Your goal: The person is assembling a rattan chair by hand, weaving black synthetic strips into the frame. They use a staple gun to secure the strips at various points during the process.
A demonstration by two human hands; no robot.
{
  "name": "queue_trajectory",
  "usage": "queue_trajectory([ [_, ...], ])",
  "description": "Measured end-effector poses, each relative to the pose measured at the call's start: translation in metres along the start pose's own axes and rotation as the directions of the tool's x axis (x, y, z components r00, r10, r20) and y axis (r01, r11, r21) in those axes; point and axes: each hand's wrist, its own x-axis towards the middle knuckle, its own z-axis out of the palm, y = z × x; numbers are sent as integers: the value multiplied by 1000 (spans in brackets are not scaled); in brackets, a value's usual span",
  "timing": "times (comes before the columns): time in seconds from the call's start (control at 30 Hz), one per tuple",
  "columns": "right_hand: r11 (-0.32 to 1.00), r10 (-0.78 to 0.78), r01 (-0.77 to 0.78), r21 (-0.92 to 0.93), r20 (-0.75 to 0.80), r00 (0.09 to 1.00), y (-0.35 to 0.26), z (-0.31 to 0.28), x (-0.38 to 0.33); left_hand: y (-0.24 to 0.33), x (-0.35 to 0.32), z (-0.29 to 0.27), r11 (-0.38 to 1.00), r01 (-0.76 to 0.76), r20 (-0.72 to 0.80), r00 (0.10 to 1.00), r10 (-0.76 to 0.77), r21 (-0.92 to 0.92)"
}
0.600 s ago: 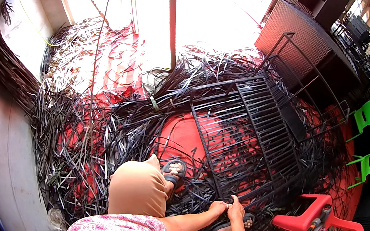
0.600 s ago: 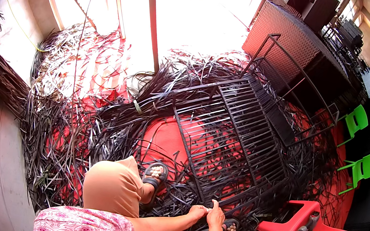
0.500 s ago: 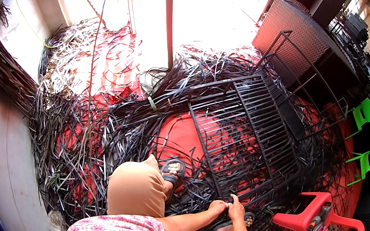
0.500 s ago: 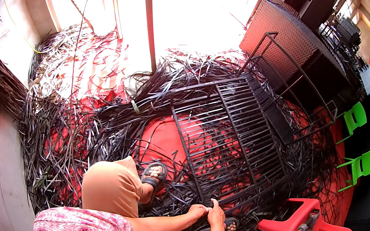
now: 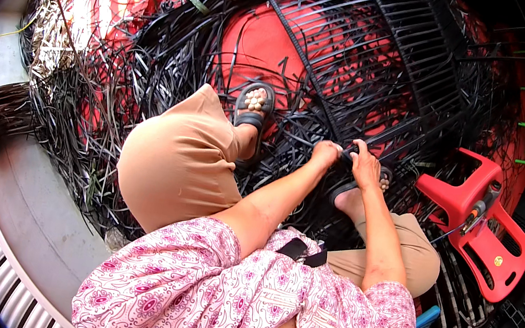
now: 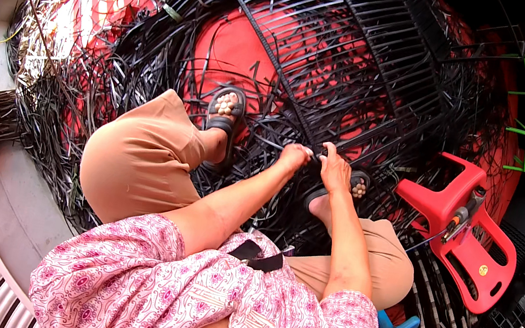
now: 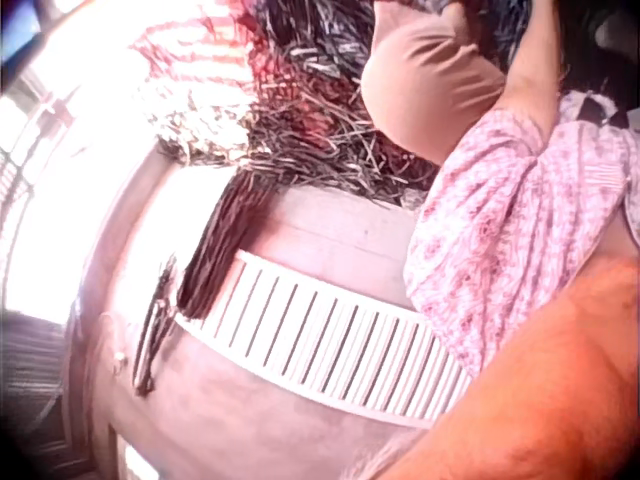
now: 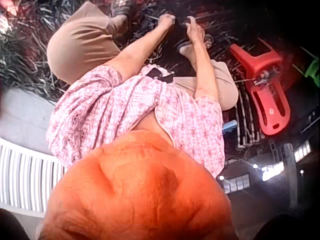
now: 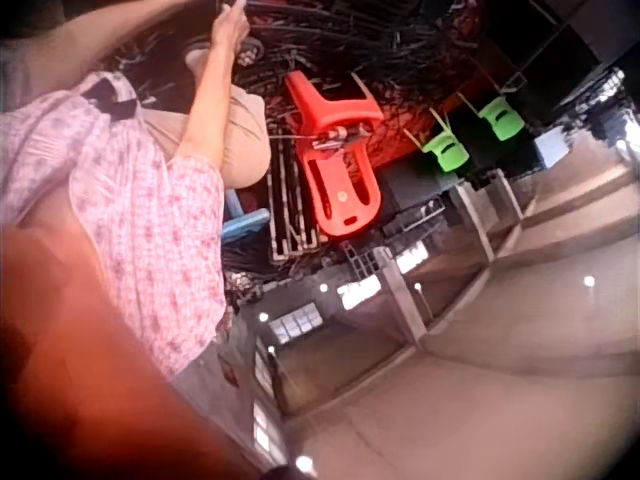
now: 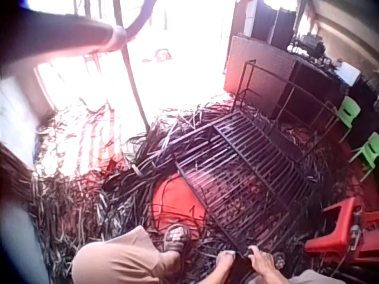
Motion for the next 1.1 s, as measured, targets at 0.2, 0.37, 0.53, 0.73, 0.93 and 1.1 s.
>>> queue_trajectory([
  [0.2, 999, -38, 39, 8, -52, 998, -5, -5, 1, 22, 42, -59, 976, 103, -477, 879, 0, 190],
  [0.37, 992, -17, 12, 123, 42, 999, -61, -69, 15, 21, 89, -68, 993, -109, -454, 888, 73, -54],
  [0.53, 920, 73, -103, 377, 94, 993, -114, -145, 24, 123, 27, -33, 772, -181, -198, 977, 73, -610],
  [0.73, 721, 43, -86, 688, 80, 996, -130, -230, 51, 230, 4, -42, 780, -607, -170, 794, 584, -152],
  [0.93, 508, 64, -136, 850, 120, 991, -126, -351, 41, 380, -48, -10, 683, -688, -117, 678, 726, 246],
  [1.1, 56, 8, -82, 995, 81, 997, -92, -347, 3, 502, -114, 27, 343, -686, 306, 639, 706, 642],
])
